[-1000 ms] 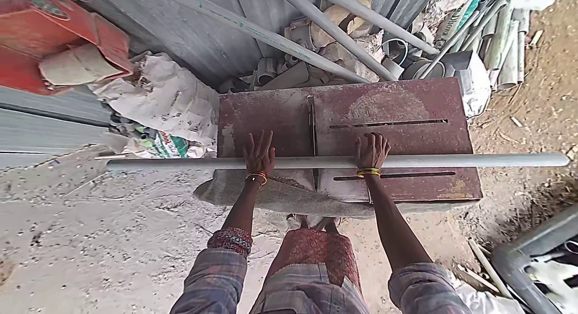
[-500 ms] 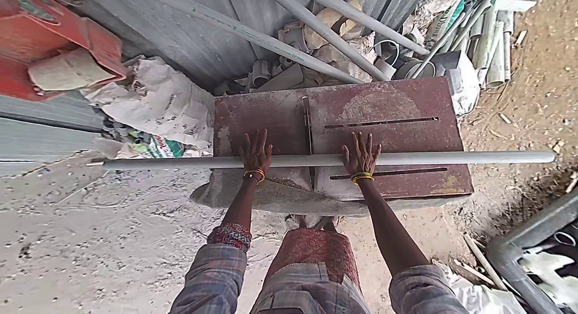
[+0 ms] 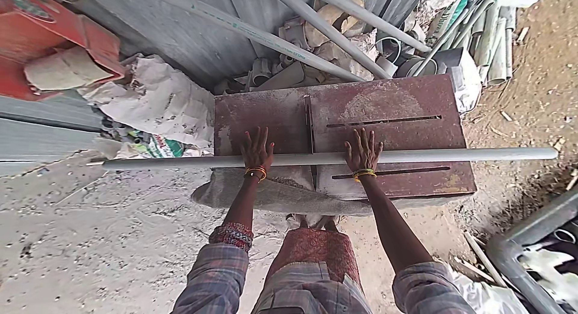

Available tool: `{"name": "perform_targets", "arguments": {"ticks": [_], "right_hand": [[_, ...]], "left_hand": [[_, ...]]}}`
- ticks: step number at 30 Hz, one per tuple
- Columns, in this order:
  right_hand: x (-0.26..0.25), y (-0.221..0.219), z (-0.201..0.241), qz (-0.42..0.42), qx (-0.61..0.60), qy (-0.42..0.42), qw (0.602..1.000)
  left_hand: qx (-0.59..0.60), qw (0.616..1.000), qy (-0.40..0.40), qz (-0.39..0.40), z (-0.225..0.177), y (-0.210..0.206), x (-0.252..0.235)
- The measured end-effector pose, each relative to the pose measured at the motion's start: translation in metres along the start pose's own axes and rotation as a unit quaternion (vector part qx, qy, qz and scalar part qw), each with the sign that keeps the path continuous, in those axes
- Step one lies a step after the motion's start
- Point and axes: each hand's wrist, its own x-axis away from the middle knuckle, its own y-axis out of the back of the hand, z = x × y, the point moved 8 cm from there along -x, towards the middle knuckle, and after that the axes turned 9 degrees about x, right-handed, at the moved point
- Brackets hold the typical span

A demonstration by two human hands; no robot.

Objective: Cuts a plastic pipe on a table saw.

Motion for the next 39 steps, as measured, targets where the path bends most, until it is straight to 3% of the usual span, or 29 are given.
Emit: {"name": "perform_targets", "arguments": {"ticks": [10, 17, 20, 24, 31, 37, 39], "right_hand": [[-0.008, -0.004, 0.001, 0.046, 0.021, -0.010, 0.999], [-0.012, 0.000, 0.002, 0.054, 0.009, -0.027, 0.998], [-0.015, -0.002, 0.003, 0.060, 0.003, -0.028, 0.998], [-0.010, 0.001, 0.003, 0.011, -0.014, -0.004, 1.000], [0.017, -0.001, 0.008, -0.067, -0.004, 0.041, 0.997], [0.003, 0.000, 0.012, 0.043, 0.011, -0.001, 0.999], [-0.002, 0.000, 0.012, 0.065, 0.015, -0.012, 0.998]], "left_hand": [[0.007, 1.000, -0.021, -0.014, -0.002, 0.002, -0.002], [0.027, 0.985, -0.097, -0.139, -0.011, 0.003, 0.029], [0.024, 0.990, -0.090, -0.103, -0.011, -0.002, 0.029], [-0.006, 1.000, -0.014, 0.004, -0.012, -0.005, 0.019], [-0.016, 0.998, 0.007, 0.060, -0.013, -0.006, 0.009], [-0.024, 0.993, -0.006, 0.116, -0.020, -0.007, -0.005], [-0.022, 0.995, -0.026, 0.093, -0.024, -0.007, -0.007]]}}
